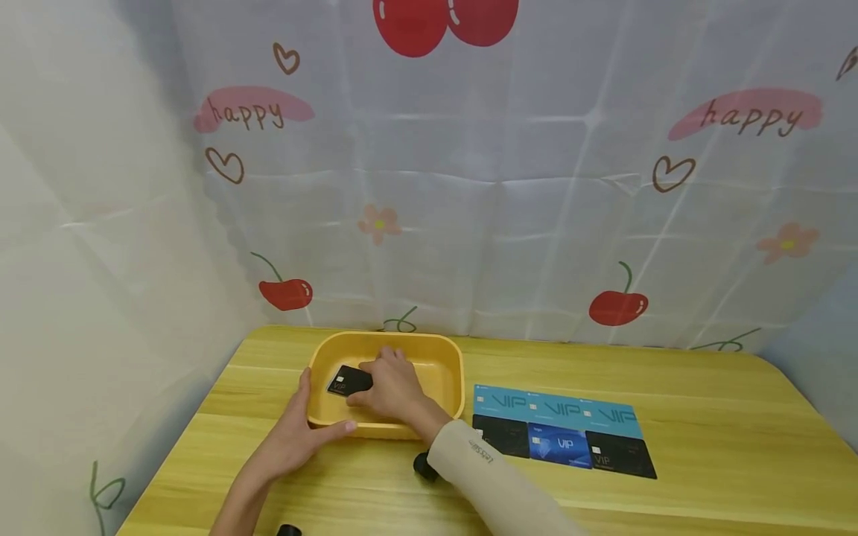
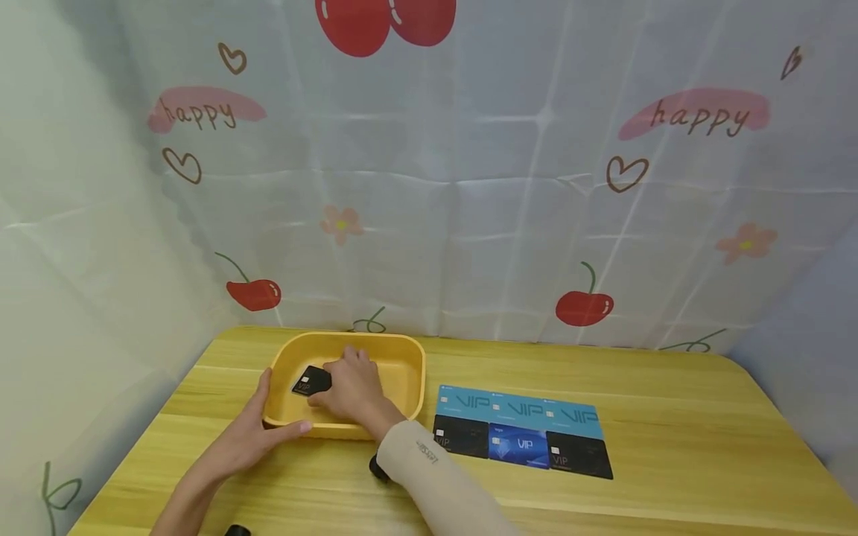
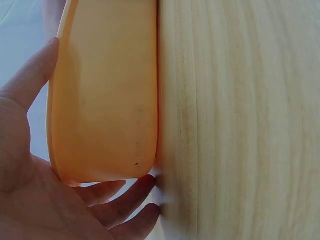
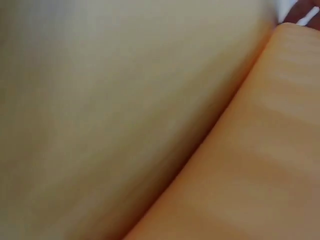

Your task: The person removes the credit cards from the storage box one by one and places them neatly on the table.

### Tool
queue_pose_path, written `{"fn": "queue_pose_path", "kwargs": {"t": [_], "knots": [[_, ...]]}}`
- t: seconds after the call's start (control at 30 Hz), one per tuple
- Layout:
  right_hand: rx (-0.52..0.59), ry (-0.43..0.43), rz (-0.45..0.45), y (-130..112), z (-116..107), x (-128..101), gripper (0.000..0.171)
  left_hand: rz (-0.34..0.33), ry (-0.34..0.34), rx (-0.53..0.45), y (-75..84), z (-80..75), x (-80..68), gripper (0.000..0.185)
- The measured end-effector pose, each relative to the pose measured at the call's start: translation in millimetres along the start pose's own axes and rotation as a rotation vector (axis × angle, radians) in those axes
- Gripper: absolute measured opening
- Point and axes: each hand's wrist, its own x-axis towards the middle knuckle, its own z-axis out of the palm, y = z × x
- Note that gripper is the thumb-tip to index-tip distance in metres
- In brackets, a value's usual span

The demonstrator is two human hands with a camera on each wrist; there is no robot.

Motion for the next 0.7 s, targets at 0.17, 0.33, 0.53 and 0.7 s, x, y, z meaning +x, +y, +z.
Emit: {"fn": "queue_pose_path", "kwargs": {"t": [0.17, 0.33, 0.53, 0.7], "knots": [[-0.057, -0.043, 0.047, 1.5, 2.9, 4.7, 0.063, 0.004, 0.006, -0.005, -0.6, 0.2, 0.4, 0.124], [-0.103, -0.097, 0.068, 2.2, 5.1, 7.3, 0.064, 0.011, 0.003, -0.003, 0.7, -1.0, 1.0, 0.124], [-0.118, -0.109, 0.102, 2.1, 6.0, 9.9, 0.059, 0.004, 0.006, 0.006, 0.6, -2.3, 1.3, 0.123], [-0.1, -0.118, 0.114, 1.1, 5.3, 8.6, 0.054, -0.003, 0.008, 0.013, -0.2, -0.9, 0.3, 0.124]]}}
